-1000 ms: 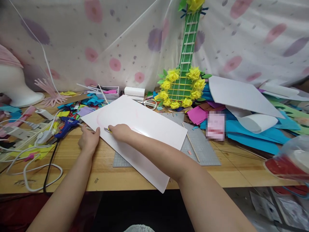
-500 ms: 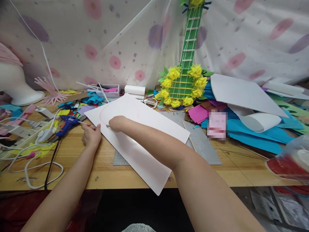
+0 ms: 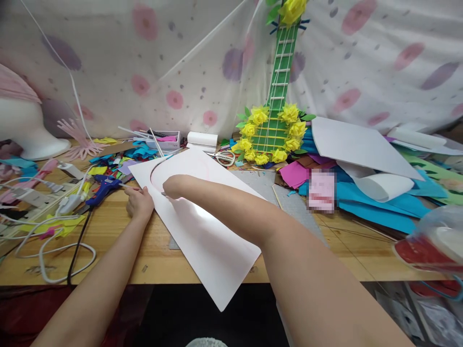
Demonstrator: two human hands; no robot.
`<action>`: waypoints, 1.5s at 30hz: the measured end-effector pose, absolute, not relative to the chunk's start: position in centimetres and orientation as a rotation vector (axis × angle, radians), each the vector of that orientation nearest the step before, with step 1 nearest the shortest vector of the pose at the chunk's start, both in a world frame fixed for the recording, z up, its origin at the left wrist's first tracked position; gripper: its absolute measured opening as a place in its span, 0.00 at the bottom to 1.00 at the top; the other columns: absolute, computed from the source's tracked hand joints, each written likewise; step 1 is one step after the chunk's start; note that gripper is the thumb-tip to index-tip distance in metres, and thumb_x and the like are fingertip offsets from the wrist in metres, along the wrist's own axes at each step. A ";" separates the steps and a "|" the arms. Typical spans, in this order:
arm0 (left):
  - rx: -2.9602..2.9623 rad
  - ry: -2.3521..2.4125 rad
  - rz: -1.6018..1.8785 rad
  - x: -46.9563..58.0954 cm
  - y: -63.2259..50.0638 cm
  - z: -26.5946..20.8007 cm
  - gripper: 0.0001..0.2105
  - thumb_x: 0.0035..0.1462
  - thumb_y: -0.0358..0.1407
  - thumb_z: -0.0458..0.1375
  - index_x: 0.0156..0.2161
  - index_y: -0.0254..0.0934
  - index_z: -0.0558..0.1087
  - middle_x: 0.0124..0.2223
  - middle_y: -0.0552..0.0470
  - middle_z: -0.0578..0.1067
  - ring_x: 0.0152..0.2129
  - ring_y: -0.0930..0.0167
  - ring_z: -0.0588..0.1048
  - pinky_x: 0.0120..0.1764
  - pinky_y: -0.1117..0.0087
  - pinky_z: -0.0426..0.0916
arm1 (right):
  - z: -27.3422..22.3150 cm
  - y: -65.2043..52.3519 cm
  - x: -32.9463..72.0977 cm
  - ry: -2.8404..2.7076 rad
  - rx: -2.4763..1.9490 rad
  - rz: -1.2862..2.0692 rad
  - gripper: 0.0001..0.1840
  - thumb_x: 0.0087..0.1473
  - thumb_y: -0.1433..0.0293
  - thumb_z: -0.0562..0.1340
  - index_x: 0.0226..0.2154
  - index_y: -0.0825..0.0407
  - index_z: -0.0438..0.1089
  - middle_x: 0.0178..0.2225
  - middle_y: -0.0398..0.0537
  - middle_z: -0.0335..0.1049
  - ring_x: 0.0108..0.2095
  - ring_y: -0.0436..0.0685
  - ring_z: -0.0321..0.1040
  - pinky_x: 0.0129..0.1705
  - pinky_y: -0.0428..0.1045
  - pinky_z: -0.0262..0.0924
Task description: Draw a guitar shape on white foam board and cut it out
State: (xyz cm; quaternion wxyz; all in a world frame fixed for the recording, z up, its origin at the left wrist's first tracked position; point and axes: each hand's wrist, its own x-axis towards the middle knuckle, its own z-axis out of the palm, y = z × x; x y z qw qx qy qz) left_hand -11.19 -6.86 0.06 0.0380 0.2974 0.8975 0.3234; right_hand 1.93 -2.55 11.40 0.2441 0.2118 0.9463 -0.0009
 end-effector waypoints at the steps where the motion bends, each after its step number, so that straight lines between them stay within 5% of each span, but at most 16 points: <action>1: 0.907 2.756 0.999 -11.2 -6.8 0.1 0.14 0.59 0.39 0.47 0.48 0.34 0.60 0.40 0.35 0.76 0.39 0.53 0.75 0.40 0.53 0.66 | 11.3 -2.4 2.3 2.595 0.569 0.004 0.15 0.53 0.75 0.55 0.43 0.59 0.71 0.39 0.57 0.74 0.40 0.58 0.70 0.38 0.49 0.60; 12: 1.038 2.727 1.006 -10.6 -3.0 3.0 0.12 0.59 0.37 0.48 0.47 0.34 0.61 0.40 0.39 0.75 0.40 0.55 0.74 0.43 0.50 0.65 | 12.4 -0.3 5.8 2.651 0.683 0.147 0.19 0.57 0.70 0.52 0.51 0.52 0.65 0.43 0.56 0.71 0.44 0.60 0.68 0.37 0.50 0.58; 17: 1.490 2.746 1.115 -10.7 -3.2 3.0 0.18 0.55 0.33 0.52 0.51 0.29 0.63 0.53 0.31 0.66 0.53 0.53 0.64 0.53 0.51 0.58 | 11.6 0.1 5.8 2.648 0.663 0.176 0.18 0.58 0.67 0.53 0.49 0.50 0.67 0.44 0.55 0.72 0.45 0.61 0.67 0.38 0.51 0.58; 22: 2.182 2.202 0.784 -10.3 -3.9 -0.4 0.20 0.56 0.27 0.45 0.53 0.36 0.67 0.58 0.44 0.66 0.60 0.62 0.56 0.59 0.54 0.50 | 10.3 0.0 5.4 2.630 0.662 0.165 0.20 0.59 0.69 0.51 0.53 0.48 0.63 0.47 0.54 0.70 0.47 0.59 0.66 0.40 0.51 0.58; 45: 2.304 2.121 0.469 -9.5 -3.8 -2.2 0.22 0.61 0.30 0.41 0.58 0.35 0.64 0.62 0.46 0.61 0.60 0.65 0.56 0.60 0.59 0.50 | 10.6 0.7 7.6 2.612 0.506 0.202 0.20 0.59 0.71 0.51 0.53 0.47 0.63 0.44 0.52 0.72 0.45 0.58 0.68 0.37 0.50 0.57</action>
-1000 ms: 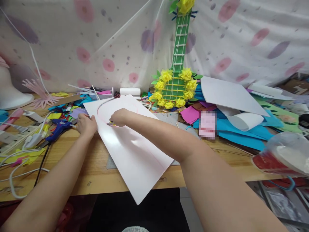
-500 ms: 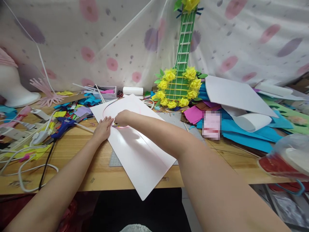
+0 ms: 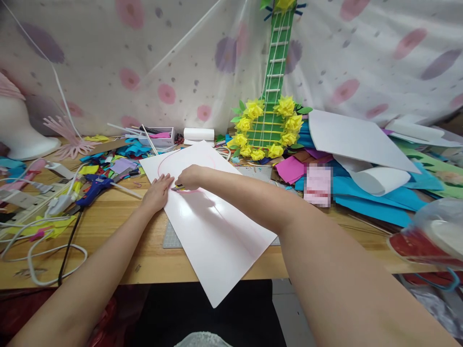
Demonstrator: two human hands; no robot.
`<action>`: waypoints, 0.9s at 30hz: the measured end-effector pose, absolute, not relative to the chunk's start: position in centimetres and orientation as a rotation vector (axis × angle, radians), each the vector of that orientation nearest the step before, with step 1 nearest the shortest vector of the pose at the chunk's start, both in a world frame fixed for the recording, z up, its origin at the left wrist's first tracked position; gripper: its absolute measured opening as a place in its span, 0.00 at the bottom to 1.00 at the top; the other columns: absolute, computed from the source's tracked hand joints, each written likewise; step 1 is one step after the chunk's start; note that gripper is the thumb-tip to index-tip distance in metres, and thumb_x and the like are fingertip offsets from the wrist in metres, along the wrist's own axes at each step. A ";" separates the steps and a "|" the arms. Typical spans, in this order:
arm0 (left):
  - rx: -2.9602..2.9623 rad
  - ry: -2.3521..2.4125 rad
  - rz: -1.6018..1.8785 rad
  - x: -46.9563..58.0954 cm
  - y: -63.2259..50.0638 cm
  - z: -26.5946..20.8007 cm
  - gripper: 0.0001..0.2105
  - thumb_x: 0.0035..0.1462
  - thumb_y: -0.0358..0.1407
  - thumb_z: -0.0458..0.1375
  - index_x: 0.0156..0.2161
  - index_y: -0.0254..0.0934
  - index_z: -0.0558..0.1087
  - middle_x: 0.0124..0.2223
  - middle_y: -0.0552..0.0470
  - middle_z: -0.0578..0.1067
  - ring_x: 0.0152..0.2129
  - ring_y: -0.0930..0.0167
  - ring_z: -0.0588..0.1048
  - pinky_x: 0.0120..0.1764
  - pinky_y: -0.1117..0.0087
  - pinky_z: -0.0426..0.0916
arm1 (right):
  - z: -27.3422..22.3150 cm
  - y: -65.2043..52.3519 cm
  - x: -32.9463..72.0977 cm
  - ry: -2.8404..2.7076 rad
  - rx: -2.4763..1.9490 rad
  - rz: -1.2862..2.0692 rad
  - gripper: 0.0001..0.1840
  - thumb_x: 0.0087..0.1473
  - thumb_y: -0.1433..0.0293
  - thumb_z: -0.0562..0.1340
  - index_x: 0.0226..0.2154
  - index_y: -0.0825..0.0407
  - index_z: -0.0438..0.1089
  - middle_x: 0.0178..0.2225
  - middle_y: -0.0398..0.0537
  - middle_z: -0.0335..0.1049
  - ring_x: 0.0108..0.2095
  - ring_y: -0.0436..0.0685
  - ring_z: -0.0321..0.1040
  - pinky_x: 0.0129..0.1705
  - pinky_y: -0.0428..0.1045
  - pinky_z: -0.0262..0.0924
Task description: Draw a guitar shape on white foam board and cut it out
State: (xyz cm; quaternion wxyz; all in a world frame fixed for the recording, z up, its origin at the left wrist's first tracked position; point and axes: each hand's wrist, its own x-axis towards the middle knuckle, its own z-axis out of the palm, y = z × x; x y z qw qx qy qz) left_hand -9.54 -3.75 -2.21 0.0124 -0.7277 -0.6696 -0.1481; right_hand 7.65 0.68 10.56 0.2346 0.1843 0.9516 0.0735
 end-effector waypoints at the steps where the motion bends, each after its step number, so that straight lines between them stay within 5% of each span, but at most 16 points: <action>1: -2.265 -2.083 -0.434 -9.5 -3.8 -2.2 0.22 0.61 0.30 0.41 0.58 0.35 0.64 0.62 0.47 0.60 0.60 0.66 0.56 0.60 0.60 0.51 | 10.5 0.7 7.8 2.610 0.498 0.203 0.20 0.59 0.71 0.50 0.53 0.47 0.63 0.44 0.52 0.72 0.44 0.58 0.68 0.36 0.49 0.56; 27: -2.260 -2.113 -0.356 -9.1 -3.8 -1.9 0.23 0.61 0.29 0.38 0.59 0.33 0.63 0.63 0.47 0.59 0.61 0.65 0.55 0.61 0.59 0.50 | 10.3 1.2 10.7 2.614 0.474 0.200 0.19 0.58 0.69 0.50 0.51 0.45 0.64 0.42 0.50 0.73 0.40 0.58 0.68 0.30 0.48 0.50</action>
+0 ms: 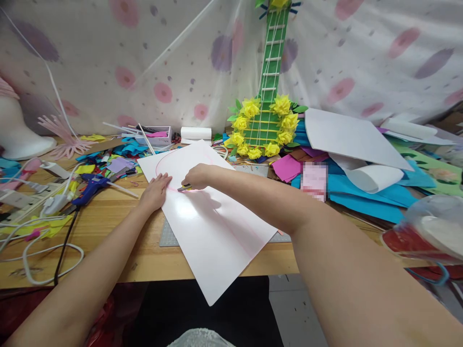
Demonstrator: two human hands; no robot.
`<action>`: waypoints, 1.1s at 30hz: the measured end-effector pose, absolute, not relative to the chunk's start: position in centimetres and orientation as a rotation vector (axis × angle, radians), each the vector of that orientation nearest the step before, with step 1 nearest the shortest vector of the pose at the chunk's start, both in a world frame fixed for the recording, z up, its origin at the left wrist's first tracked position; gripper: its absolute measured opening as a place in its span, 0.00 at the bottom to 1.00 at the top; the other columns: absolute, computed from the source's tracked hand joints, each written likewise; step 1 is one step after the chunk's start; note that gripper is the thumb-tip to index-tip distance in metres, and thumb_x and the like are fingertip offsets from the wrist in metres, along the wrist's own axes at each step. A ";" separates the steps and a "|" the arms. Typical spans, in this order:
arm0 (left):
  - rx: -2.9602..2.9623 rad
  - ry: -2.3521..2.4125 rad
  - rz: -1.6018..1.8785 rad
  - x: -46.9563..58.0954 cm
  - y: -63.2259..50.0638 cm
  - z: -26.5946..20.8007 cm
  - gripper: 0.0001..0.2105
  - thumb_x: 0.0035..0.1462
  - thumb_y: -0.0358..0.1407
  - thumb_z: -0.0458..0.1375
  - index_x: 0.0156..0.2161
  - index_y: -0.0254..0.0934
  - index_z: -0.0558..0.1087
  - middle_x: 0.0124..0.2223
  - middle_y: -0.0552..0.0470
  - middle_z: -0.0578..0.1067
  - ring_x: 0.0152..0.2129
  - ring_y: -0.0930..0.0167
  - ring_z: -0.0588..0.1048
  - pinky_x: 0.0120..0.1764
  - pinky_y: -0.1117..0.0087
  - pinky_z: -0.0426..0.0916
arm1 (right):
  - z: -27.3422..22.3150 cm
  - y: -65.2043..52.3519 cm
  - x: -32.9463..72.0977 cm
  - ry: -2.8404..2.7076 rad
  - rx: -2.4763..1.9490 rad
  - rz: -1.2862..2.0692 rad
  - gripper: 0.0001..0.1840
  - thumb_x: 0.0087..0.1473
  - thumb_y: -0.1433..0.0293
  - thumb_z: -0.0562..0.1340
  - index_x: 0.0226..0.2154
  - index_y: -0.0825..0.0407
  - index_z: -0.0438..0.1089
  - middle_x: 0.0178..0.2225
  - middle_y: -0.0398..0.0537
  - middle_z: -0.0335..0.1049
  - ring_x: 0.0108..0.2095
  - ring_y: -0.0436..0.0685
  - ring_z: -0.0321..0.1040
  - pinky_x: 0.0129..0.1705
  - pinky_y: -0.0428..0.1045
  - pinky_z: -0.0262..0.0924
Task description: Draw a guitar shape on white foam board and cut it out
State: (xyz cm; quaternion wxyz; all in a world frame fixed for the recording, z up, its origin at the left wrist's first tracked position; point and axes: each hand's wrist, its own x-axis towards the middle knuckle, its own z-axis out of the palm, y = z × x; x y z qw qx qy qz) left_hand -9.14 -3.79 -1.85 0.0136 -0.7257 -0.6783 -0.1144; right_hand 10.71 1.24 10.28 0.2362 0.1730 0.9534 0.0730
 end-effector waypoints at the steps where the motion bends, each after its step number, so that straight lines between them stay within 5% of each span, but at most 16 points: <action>1: -2.258 -2.108 -0.358 -9.2 -3.8 -1.9 0.23 0.61 0.29 0.38 0.59 0.33 0.63 0.63 0.47 0.59 0.61 0.65 0.55 0.61 0.59 0.50 | 10.3 1.3 10.8 2.610 0.474 0.205 0.19 0.58 0.69 0.51 0.51 0.44 0.64 0.42 0.50 0.73 0.40 0.58 0.68 0.30 0.48 0.51; 33: -2.262 -2.111 -0.378 -9.2 -3.7 -1.9 0.23 0.61 0.30 0.39 0.58 0.34 0.63 0.62 0.47 0.60 0.60 0.66 0.56 0.60 0.59 0.52 | 10.8 1.5 13.7 2.542 0.585 0.173 0.20 0.56 0.68 0.52 0.51 0.40 0.63 0.41 0.48 0.72 0.38 0.57 0.67 0.31 0.48 0.49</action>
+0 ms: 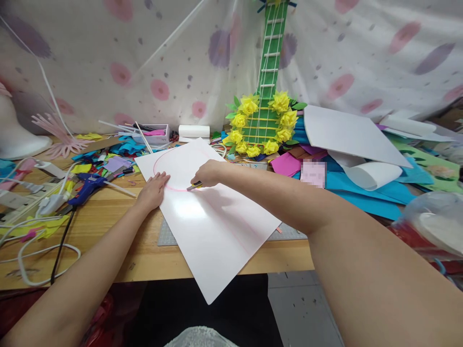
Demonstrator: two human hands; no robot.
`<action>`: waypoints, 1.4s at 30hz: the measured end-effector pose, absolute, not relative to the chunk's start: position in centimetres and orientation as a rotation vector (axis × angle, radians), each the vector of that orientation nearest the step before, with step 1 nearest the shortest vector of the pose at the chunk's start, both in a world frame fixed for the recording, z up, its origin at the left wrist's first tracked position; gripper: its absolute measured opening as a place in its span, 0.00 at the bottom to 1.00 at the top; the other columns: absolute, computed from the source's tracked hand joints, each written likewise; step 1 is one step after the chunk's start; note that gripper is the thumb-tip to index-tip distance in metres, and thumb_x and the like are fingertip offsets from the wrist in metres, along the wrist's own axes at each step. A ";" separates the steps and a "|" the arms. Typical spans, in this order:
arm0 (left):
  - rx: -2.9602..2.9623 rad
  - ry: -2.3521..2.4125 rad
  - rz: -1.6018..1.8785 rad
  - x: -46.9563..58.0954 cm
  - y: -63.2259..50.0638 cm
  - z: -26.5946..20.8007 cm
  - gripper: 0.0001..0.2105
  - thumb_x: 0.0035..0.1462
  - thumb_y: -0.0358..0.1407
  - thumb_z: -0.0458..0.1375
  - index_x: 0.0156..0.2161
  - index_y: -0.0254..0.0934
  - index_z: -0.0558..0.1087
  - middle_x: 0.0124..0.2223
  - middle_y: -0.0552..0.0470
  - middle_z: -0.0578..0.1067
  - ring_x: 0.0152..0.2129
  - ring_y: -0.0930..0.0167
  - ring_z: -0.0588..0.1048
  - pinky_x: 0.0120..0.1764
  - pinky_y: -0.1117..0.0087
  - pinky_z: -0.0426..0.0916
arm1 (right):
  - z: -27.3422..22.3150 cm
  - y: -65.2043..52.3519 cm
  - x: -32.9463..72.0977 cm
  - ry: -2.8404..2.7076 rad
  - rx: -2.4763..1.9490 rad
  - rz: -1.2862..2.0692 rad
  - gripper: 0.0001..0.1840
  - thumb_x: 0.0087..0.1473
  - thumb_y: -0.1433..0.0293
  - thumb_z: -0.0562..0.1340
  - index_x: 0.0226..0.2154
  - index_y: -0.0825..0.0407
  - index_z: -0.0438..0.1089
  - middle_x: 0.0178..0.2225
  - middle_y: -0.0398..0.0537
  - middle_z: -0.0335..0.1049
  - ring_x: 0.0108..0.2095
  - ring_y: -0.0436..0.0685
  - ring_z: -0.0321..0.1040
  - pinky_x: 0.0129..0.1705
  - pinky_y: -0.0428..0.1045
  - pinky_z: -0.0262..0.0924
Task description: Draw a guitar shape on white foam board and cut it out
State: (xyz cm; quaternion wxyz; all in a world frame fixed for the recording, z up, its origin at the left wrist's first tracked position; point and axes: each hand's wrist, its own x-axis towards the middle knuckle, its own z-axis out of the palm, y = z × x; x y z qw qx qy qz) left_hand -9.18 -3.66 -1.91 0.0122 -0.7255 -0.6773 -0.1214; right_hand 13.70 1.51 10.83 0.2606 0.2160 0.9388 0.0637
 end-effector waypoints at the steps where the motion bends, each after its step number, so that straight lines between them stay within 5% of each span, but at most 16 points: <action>1: -2.262 -2.112 -0.377 -9.2 -3.7 -1.9 0.23 0.61 0.30 0.38 0.58 0.34 0.64 0.62 0.47 0.60 0.60 0.66 0.56 0.60 0.59 0.52 | 10.8 1.5 13.8 2.545 0.584 0.168 0.21 0.56 0.68 0.52 0.51 0.40 0.63 0.41 0.48 0.72 0.38 0.57 0.67 0.31 0.48 0.49; 42: -2.274 -2.138 -0.353 -8.6 -3.9 -1.4 0.23 0.60 0.30 0.39 0.59 0.34 0.63 0.63 0.48 0.59 0.61 0.65 0.55 0.61 0.59 0.50 | 11.0 0.5 15.4 2.509 0.675 0.144 0.24 0.55 0.71 0.52 0.53 0.39 0.63 0.39 0.48 0.74 0.37 0.57 0.68 0.31 0.48 0.49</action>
